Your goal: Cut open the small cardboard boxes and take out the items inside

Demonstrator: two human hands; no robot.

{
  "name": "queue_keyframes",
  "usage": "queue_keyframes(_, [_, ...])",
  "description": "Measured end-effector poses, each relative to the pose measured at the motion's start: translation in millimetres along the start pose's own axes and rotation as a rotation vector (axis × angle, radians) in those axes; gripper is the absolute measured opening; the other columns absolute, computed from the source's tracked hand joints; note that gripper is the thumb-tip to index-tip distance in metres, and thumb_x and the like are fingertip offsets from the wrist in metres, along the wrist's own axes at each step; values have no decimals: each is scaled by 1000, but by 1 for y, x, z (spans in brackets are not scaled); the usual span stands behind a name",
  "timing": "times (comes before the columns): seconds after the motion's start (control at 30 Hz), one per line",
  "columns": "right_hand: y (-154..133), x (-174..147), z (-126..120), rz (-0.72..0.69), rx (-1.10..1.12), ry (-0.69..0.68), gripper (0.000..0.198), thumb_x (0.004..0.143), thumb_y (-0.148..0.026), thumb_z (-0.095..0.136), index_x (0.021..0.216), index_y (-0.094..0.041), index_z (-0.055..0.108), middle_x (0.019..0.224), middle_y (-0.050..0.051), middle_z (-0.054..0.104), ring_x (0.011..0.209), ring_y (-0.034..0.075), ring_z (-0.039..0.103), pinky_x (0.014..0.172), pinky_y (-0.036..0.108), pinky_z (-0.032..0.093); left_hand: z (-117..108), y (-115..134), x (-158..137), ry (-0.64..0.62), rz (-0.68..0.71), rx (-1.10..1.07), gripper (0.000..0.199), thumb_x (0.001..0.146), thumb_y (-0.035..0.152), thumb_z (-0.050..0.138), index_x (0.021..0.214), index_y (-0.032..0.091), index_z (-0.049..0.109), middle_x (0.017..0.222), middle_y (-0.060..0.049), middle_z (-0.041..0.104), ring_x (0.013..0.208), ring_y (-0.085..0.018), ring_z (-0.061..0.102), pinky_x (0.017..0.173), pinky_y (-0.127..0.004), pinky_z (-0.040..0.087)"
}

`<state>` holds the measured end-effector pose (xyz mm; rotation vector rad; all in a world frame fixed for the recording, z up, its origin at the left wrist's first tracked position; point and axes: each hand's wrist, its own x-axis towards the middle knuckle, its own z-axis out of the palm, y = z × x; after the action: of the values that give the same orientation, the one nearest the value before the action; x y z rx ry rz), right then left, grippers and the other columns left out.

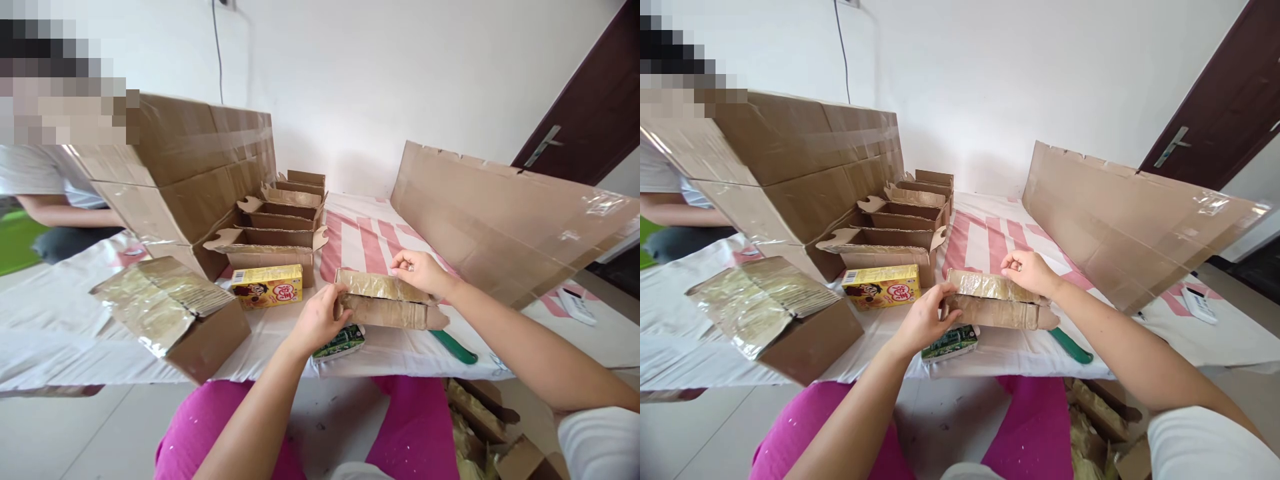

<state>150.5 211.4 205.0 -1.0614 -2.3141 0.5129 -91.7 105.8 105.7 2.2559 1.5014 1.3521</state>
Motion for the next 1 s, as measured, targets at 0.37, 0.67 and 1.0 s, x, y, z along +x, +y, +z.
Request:
queue_keyframes(0.37, [-20,-5,16,-65,-114,-121,18,74,-20,69,92,-20,67,96,4,61,75,13,58,69,28,47,-2,2,1,-16,18,33,34,80,19,63,111,21,49,93,-3,60,80,-17,59,73,-29,49])
queue_keyframes(0.67, [-30,1,25,99,-187,-171,15,71,-16,74,82,-19,64,88,1,59,73,12,58,70,27,45,-1,4,1,-23,19,72,32,79,17,63,108,21,49,86,0,57,75,-16,57,69,-27,46])
queue_keyframes(1.0, [-32,-14,21,-68,-209,-199,30,71,-23,76,97,-22,60,98,1,61,83,15,59,74,28,46,0,2,2,-14,-2,65,32,79,17,63,108,21,49,86,0,57,74,-16,57,68,-27,46])
